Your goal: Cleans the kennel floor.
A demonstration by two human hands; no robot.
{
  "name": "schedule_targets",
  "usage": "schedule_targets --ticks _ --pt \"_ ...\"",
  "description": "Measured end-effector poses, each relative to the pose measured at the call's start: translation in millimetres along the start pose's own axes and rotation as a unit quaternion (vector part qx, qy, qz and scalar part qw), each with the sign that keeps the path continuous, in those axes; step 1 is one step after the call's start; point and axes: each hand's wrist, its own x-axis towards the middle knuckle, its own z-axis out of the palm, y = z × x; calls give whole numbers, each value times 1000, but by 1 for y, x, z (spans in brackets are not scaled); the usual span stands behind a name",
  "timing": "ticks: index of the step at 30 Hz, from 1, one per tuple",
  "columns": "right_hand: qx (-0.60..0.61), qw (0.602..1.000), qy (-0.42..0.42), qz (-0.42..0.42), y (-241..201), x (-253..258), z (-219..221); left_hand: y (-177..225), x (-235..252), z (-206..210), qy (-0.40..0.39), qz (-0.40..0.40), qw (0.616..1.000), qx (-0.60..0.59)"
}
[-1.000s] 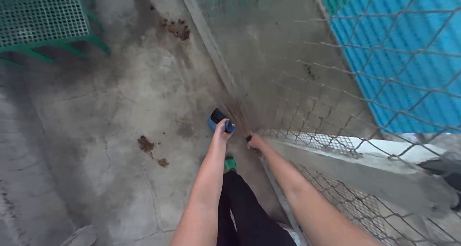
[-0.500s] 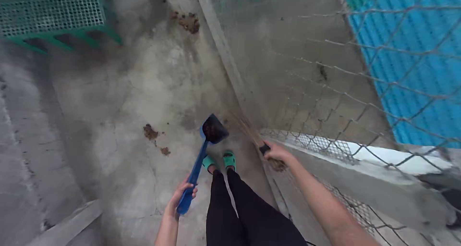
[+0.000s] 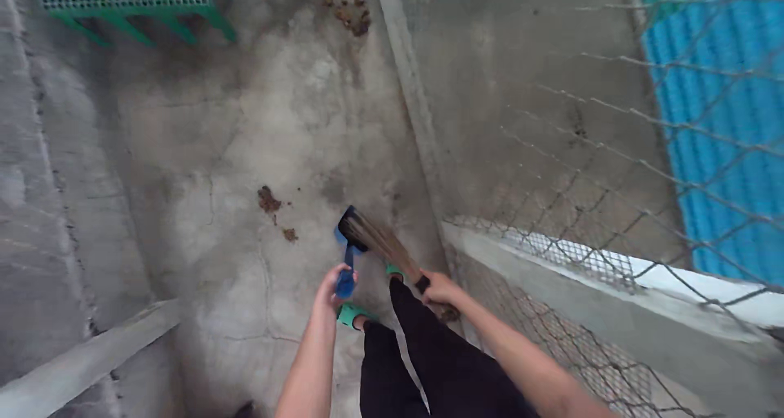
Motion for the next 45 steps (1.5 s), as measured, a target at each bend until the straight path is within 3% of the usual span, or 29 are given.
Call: schedule_targets --ticks 3,5,8,10,12,15,18,20,23,26,31,35,39,45 --pt "5 996 74 49 4 10 -24 0 1 8 7 -4 1000 -9" --pt "-13 995 83 57 1 44 -13 -1 3 8 11 -4 1000 -5" --pt "-102 995 -6 17 -15 76 23 2 7 11 3 2 1000 -4" --pt "-134 990 -49 -11 -17 70 36 -1 5 11 4 2 1000 -3" --pt "-106 993 -41 -23 -15 44 16 -1 5 10 2 9 1000 1" --pt "-41 999 35 0 -4 8 -34 -1 9 5 -7 26 1000 3" --pt "-1 994 103 40 -1 32 -53 -2 5 2 1 24 1000 -5" --pt "1 993 104 46 -11 61 -38 -4 3 0 -5 27 999 -19" --pt "-51 999 14 5 -38 76 14 -7 4 -10 -17 32 999 -36" --pt "-156 986 -51 -30 -59 54 43 -10 2 -29 -21 23 998 -57" --pt "-211 976 -27 -39 -77 -20 -10 -31 -5 -91 -60 -5 994 -92" --pt "-175 984 27 -15 -90 -16 -32 -87 -6 -168 -128 49 983 -120" --pt "-175 981 84 6 -129 -3 -7 -128 -15 -226 -143 78 966 -201" --pt "-155 982 104 -16 -201 15 45 -109 -42 -257 -140 89 915 -369"
